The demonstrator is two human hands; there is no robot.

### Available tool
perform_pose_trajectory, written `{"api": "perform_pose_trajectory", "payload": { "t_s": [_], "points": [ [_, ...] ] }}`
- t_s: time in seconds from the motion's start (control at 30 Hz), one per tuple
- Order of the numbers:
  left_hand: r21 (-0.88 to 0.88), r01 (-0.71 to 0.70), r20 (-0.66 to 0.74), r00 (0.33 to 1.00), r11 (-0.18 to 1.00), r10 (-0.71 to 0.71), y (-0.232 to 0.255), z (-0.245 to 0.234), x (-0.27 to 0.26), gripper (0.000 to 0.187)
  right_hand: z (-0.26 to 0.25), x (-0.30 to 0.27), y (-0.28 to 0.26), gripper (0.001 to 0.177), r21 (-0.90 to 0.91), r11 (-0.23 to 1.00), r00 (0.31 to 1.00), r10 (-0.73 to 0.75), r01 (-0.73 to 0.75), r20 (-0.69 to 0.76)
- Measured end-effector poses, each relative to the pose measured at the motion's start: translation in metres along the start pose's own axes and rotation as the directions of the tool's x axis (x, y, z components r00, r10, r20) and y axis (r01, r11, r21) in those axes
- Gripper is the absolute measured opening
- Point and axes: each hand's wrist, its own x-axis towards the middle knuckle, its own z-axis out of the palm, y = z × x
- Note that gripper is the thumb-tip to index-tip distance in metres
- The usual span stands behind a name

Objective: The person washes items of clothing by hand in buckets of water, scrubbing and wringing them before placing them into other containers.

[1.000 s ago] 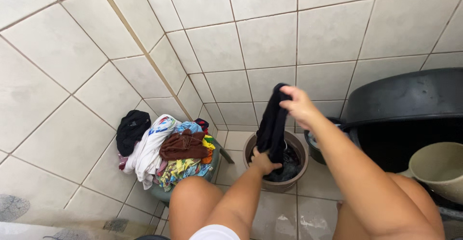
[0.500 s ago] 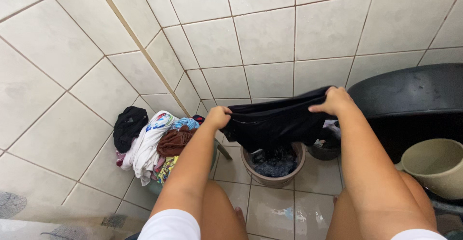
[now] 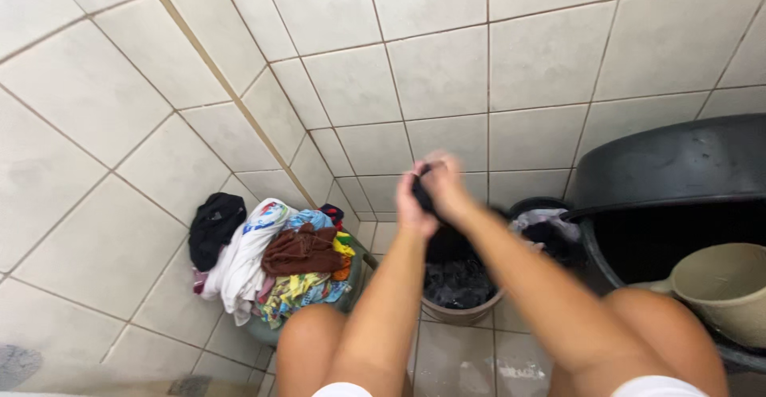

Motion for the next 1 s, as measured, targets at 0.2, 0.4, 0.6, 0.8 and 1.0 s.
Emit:
{"api": "perform_pose_trajectory", "payload": {
  "t_s": [0.2, 0.4, 0.6, 0.8, 1.0],
  "points": [
    [0.36, 0.161, 0.07, 0.978, 0.919, -0.198, -0.019, -0.007, -0.011, 0.093, -0.006, -0.034, -0.041, 0.037, -0.213, 0.97, 0.947, 0.046, -0.119, -0.319],
    [0.672, 0.026, 0.256, 0.93, 0.74, -0.266, -0.009, -0.006, -0.001, 0.136, -0.026, -0.012, -0.059, 0.033, -0.139, 0.938, 0.873, 0.232, -0.317, -0.429],
    [0.634, 0.117, 0.13, 0.958, 0.764, -0.254, -0.006, -0.028, -0.008, 0.133, -0.019, -0.008, -0.052, 0.046, 0.3, 0.861, 0.895, 0.443, -0.41, -0.046],
    [0.792, 0.062, 0.007, 0.994, 0.607, -0.111, -0.012, -0.034, 0.005, 0.073, -0.053, -0.019, -0.012, 0.094, 0.213, 0.774, 0.803, 0.577, -0.596, 0.15],
    [0.913, -0.24, 0.346, 0.883, 0.329, -0.316, -0.003, 0.009, 0.008, 0.053, -0.08, -0.094, 0.022, 0.119, 0.32, -0.162, 0.039, 0.841, -0.933, 0.539]
  ]
}}
